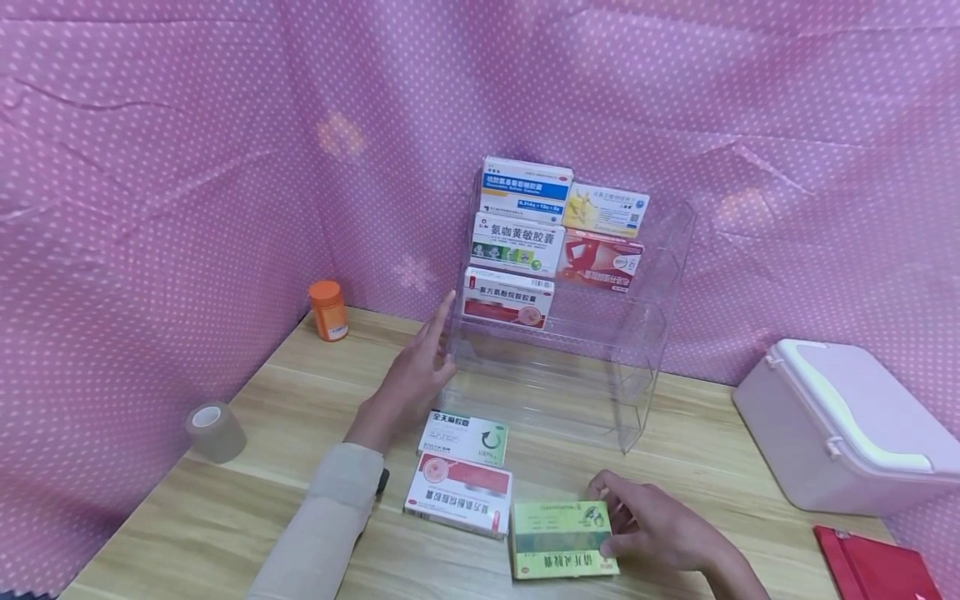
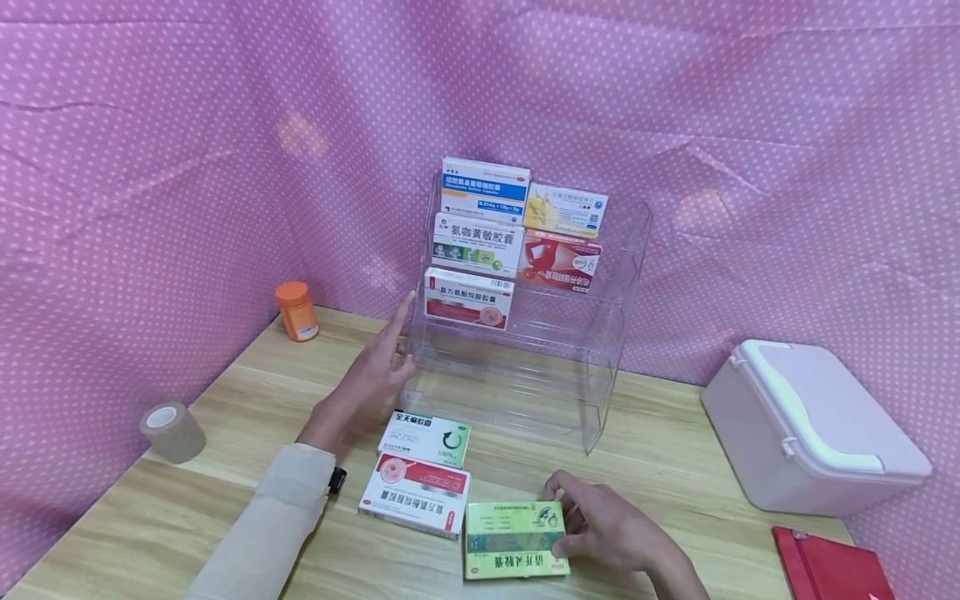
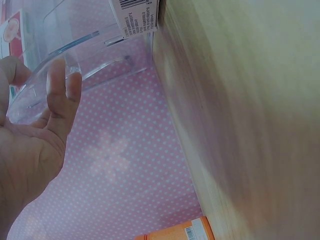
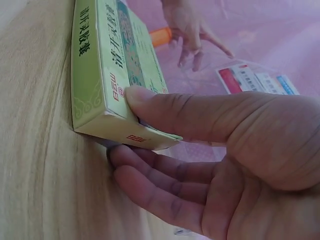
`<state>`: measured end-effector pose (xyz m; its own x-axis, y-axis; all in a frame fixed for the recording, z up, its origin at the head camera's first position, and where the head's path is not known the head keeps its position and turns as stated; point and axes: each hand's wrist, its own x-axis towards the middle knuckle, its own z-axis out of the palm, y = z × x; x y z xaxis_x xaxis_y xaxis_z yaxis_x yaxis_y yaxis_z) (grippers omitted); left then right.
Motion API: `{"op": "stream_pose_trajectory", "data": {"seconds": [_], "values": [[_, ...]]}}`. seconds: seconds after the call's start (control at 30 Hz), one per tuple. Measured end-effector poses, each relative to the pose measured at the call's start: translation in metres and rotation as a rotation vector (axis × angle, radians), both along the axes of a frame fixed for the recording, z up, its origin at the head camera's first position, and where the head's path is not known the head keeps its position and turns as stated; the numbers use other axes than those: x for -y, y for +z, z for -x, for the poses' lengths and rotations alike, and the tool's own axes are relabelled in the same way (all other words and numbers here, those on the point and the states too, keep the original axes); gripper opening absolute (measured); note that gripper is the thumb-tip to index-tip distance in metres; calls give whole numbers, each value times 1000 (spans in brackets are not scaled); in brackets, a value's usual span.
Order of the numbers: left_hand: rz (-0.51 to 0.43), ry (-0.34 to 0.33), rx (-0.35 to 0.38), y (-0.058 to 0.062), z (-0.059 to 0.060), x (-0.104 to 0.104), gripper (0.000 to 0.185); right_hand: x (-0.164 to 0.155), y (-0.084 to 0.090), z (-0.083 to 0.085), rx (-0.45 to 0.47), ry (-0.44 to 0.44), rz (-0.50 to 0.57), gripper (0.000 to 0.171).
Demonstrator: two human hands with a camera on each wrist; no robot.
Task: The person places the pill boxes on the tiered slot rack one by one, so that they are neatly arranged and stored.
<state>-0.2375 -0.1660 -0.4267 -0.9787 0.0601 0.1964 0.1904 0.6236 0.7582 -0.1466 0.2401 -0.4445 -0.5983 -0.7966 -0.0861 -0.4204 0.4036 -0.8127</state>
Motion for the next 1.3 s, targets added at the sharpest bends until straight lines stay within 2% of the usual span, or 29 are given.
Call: {"op": "stream_pose_trajectory", "data": {"seconds": [0.17, 0.4, 0.57, 0.77, 0.87, 1.0, 1.13, 1.3], "values": [[-6, 7, 18, 1, -2, 0, 113, 2, -2, 0, -5, -4, 28, 39], [9, 8, 7, 2, -4, 0, 116, 3, -7, 4, -39, -19, 109, 43], [13, 11, 13, 2, -4, 0, 116, 3, -9, 7, -25, -65, 133, 44], [3, 8, 18, 2, -4, 0, 115, 2, -5, 10, -91, -119, 168, 48], [5, 5, 10, 3, -3, -1, 116, 3, -2, 11, -94, -149, 186, 49], [18, 3, 1, 4, -2, -1, 117, 4, 4, 13, -108, -222, 196, 51], [22, 2, -2, 4, -3, -2, 116, 4, 12, 20, -169, -304, 230, 53], [23, 11, 6, 4, -3, -2, 115, 6, 29, 31, -228, -482, 243, 56]]}}
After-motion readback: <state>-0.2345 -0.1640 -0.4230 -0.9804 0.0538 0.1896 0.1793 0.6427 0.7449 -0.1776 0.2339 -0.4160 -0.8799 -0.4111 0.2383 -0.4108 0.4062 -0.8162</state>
